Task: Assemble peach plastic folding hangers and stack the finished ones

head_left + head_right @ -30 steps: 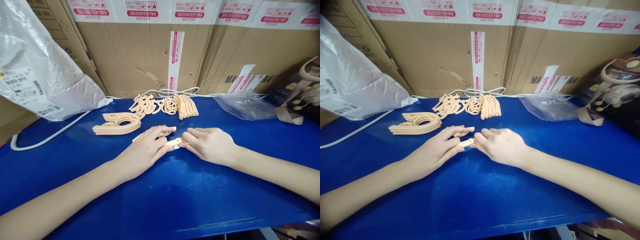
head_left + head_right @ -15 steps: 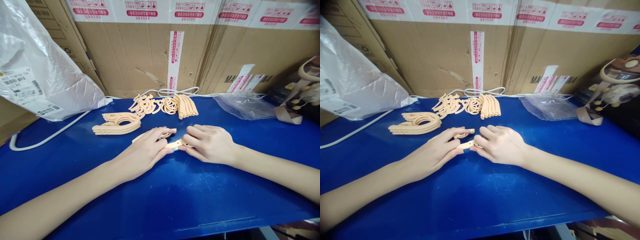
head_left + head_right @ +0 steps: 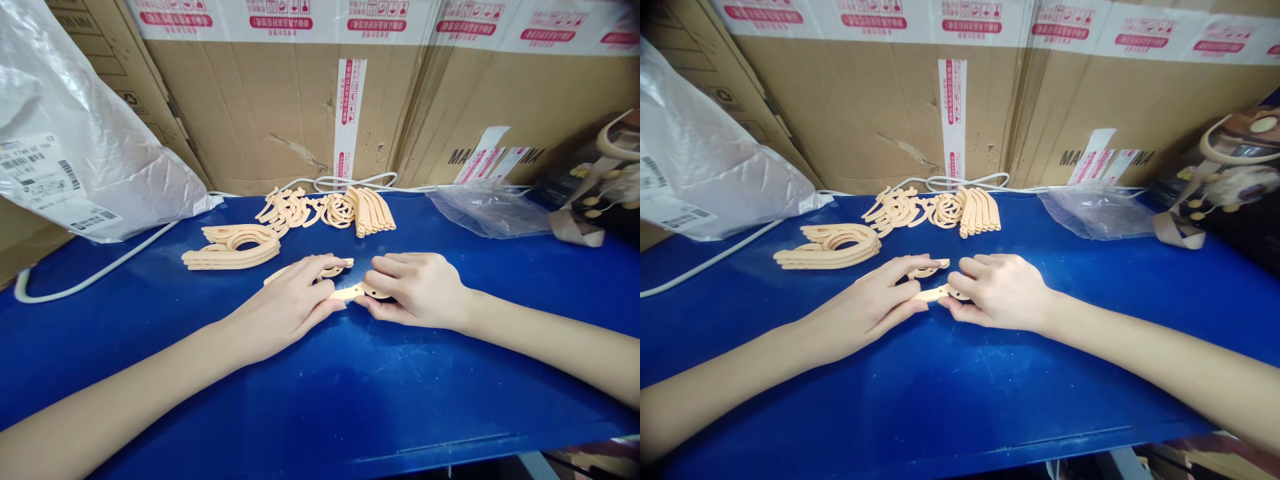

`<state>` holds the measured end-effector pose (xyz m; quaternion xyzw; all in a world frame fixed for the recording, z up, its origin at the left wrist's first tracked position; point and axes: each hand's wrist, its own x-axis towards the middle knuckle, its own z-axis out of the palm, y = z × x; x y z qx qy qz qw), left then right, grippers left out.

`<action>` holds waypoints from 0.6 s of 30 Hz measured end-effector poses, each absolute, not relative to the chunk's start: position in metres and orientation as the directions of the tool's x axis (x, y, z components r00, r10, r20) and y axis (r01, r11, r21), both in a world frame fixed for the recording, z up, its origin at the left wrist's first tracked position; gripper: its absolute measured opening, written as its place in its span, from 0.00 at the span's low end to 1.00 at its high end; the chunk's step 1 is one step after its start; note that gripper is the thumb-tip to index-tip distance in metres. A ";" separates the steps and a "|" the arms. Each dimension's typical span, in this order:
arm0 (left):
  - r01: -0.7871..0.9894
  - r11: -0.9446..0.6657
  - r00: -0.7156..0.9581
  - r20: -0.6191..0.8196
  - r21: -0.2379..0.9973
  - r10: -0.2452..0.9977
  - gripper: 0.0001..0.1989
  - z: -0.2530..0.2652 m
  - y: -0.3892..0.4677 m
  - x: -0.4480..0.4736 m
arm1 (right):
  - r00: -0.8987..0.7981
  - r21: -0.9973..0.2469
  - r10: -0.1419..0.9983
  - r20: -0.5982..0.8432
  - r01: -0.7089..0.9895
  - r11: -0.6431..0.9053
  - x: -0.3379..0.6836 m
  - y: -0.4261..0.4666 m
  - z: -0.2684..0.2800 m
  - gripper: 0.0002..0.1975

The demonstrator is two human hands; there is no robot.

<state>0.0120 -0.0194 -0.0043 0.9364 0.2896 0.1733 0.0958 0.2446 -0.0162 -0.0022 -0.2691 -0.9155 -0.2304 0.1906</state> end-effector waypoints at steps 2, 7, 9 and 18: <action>0.502 -0.820 0.778 0.272 0.274 0.567 0.16 -0.004 -0.020 0.012 | -0.782 0.319 0.399 0.479 0.579 0.751 0.244 -0.016 -0.002 0.21; 0.503 -0.819 0.776 0.272 0.275 0.569 0.15 -0.004 -0.019 0.013 | -0.783 0.326 0.393 0.482 0.576 0.749 0.244 -0.016 -0.003 0.21; 0.507 -0.816 0.774 0.270 0.278 0.573 0.15 -0.003 -0.019 0.013 | -0.782 0.320 0.397 0.480 0.577 0.751 0.245 -0.016 -0.003 0.21; 0.556 -0.786 0.752 0.238 0.270 0.614 0.16 -0.002 -0.019 0.011 | -0.772 0.189 0.457 0.441 0.578 0.794 0.247 -0.015 -0.004 0.19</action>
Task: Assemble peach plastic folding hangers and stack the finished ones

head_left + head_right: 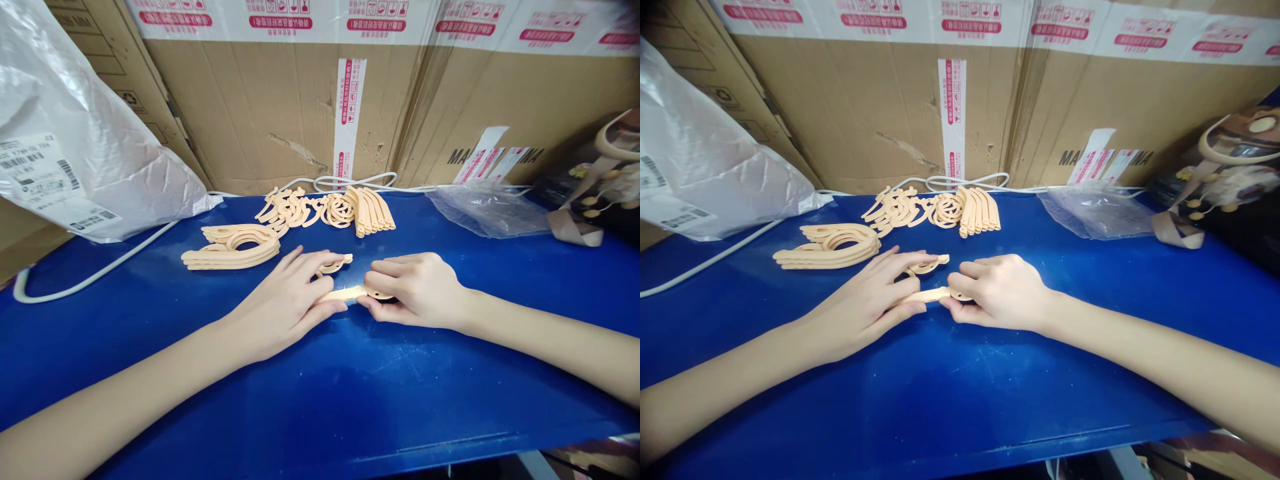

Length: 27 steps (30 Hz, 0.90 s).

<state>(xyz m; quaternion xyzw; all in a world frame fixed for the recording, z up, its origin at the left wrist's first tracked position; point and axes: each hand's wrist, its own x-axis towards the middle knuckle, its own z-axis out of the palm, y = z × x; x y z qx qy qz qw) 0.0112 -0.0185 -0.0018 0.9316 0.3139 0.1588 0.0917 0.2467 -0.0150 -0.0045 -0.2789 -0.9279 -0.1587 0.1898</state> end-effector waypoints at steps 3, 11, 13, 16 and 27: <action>0.602 -0.699 0.677 0.219 0.386 0.703 0.16 0.000 -0.016 0.009 | -0.805 0.129 0.427 0.413 0.515 0.847 0.249 -0.014 -0.004 0.20; 0.601 -0.624 0.572 0.277 0.500 0.772 0.09 -0.004 -0.008 0.005 | -0.914 -0.068 0.276 0.297 0.268 0.961 0.249 -0.019 -0.002 0.06; 0.590 -0.633 0.557 0.315 0.501 0.769 0.10 -0.006 -0.005 0.005 | -0.914 -0.096 0.288 0.286 0.272 0.957 0.248 -0.019 0.000 0.05; 0.583 -0.648 0.528 0.378 0.489 0.760 0.13 -0.009 -0.002 0.004 | -0.907 -0.146 0.321 0.271 0.291 0.946 0.247 -0.019 0.001 0.05; 0.595 -0.614 0.495 0.366 0.518 0.788 0.12 -0.006 -0.004 0.005 | -0.849 -0.245 0.383 0.364 0.310 0.919 0.251 -0.015 -0.002 0.12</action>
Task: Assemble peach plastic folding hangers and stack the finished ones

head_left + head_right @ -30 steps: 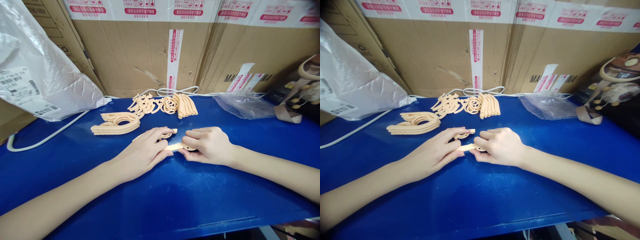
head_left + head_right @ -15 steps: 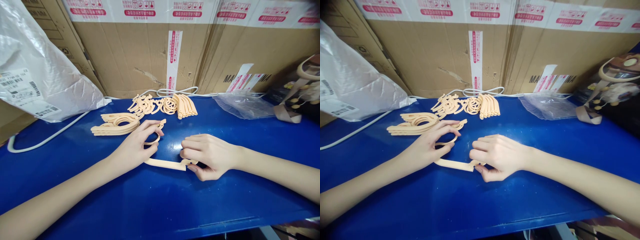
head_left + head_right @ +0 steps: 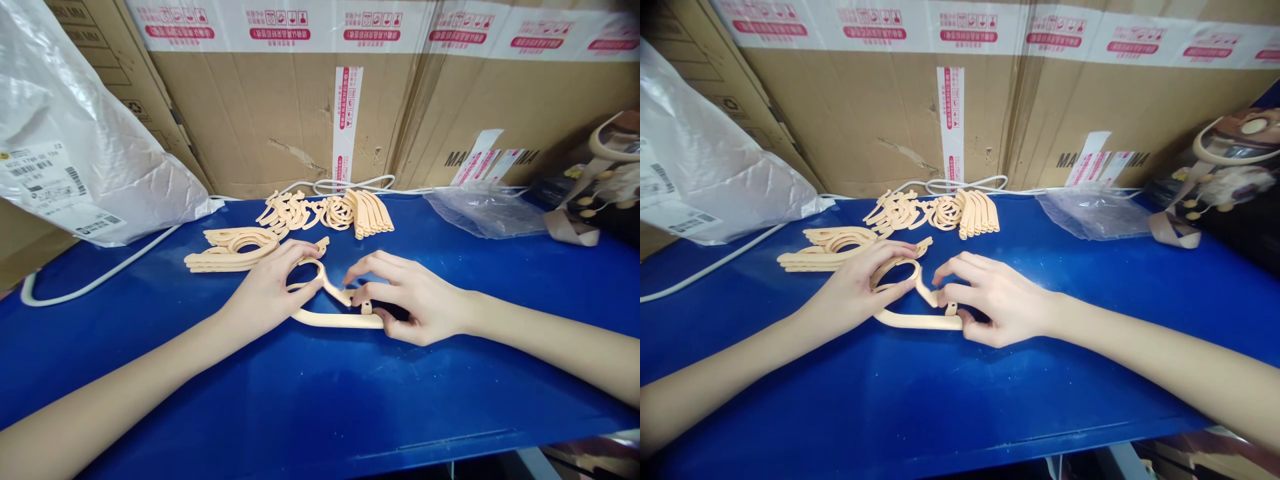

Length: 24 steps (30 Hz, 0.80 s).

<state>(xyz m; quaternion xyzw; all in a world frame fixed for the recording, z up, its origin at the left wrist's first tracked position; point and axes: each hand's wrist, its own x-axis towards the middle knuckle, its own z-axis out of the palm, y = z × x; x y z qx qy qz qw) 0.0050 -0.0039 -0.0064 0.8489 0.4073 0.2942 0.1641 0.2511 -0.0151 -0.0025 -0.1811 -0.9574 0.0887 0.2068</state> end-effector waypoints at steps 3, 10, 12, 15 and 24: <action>0.593 -0.611 0.497 0.358 0.525 0.790 0.11 -0.007 -0.004 0.005 | -0.844 -0.241 0.397 0.361 0.327 0.914 0.252 -0.015 -0.003 0.14; 0.597 -0.592 0.500 0.325 0.542 0.803 0.10 -0.007 -0.004 0.004 | -0.877 -0.294 0.358 0.321 0.267 0.918 0.252 -0.014 -0.001 0.10; 0.598 -0.588 0.497 0.324 0.545 0.805 0.10 -0.007 -0.004 0.005 | -0.872 -0.277 0.363 0.330 0.278 0.920 0.251 -0.015 -0.001 0.10; 0.609 -0.579 0.490 0.317 0.542 0.812 0.10 -0.007 -0.004 0.005 | -0.868 -0.248 0.360 0.342 0.286 0.926 0.250 -0.016 -0.002 0.15; 0.619 -0.592 0.498 0.325 0.516 0.804 0.10 -0.007 -0.004 0.005 | -0.887 -0.272 0.328 0.325 0.244 0.931 0.248 -0.020 -0.001 0.11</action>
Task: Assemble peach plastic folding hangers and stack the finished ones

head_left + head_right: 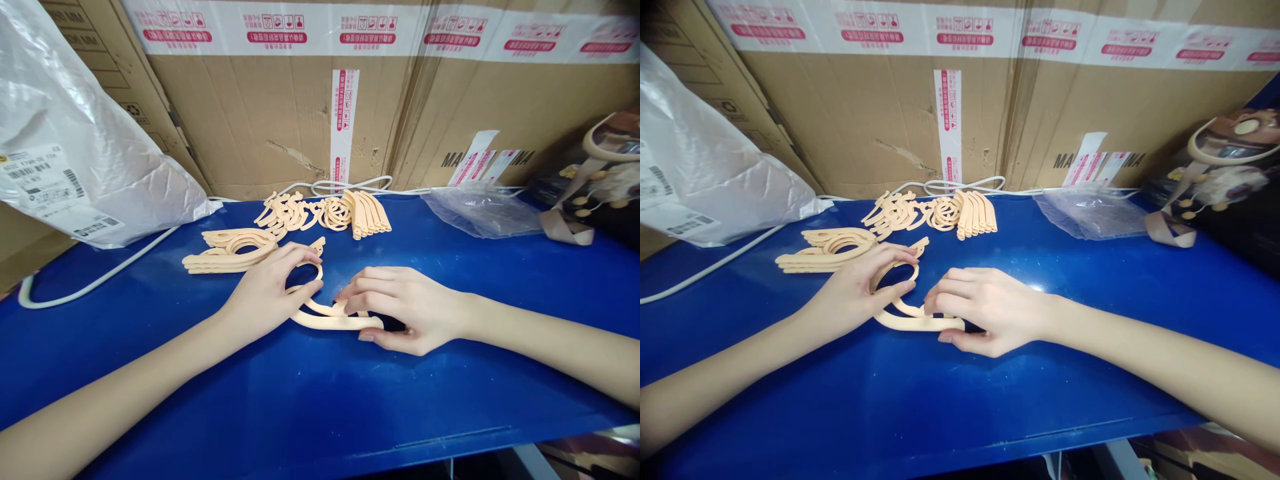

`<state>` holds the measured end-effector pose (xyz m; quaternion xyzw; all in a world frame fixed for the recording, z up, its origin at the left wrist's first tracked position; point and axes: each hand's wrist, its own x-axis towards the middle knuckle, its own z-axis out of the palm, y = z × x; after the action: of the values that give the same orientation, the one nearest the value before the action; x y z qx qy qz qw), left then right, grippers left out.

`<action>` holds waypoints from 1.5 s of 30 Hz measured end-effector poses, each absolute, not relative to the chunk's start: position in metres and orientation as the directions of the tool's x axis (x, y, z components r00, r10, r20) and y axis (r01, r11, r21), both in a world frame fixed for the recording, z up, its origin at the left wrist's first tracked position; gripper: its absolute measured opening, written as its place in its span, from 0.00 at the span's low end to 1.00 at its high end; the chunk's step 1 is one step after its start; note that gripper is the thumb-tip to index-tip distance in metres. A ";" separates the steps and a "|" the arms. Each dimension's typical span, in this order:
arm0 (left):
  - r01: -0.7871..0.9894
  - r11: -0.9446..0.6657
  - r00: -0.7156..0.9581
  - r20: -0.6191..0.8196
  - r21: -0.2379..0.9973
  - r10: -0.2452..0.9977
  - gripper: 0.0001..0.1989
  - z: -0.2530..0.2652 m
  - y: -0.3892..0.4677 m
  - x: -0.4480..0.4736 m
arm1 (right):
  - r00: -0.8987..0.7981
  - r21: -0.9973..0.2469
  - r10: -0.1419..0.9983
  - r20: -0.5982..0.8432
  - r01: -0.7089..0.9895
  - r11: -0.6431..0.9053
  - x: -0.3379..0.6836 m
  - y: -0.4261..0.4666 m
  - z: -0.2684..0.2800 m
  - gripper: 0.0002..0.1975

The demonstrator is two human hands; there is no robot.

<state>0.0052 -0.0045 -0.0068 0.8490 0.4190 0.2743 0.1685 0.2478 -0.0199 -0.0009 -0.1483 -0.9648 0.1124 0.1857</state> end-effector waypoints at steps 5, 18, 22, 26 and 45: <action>0.607 -0.608 0.519 0.324 0.511 0.791 0.09 -0.007 -0.004 0.005 | -0.900 -0.229 0.302 0.313 0.237 0.944 0.247 -0.020 -0.001 0.13; 0.558 -0.649 0.615 0.267 0.517 0.742 0.11 -0.002 -0.006 0.006 | -0.872 -0.132 0.343 0.349 0.316 0.939 0.248 -0.020 -0.003 0.15; 0.552 -0.660 0.631 0.261 0.510 0.730 0.11 -0.002 -0.006 0.005 | -0.864 -0.092 0.355 0.358 0.346 0.934 0.250 -0.021 -0.004 0.15; 0.548 -0.654 0.624 0.265 0.521 0.735 0.10 -0.001 -0.006 0.006 | -0.847 -0.110 0.379 0.373 0.365 0.924 0.248 -0.020 -0.003 0.13; 0.540 -0.745 0.711 0.261 0.391 0.653 0.18 -0.003 -0.007 0.001 | -0.856 -0.096 0.462 0.232 0.452 0.887 0.260 -0.008 0.009 0.12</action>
<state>0.0009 -0.0072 -0.0026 0.9136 0.3263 0.1947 0.1446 0.2595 -0.0075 0.0090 -0.2374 -0.9631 0.0191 0.1254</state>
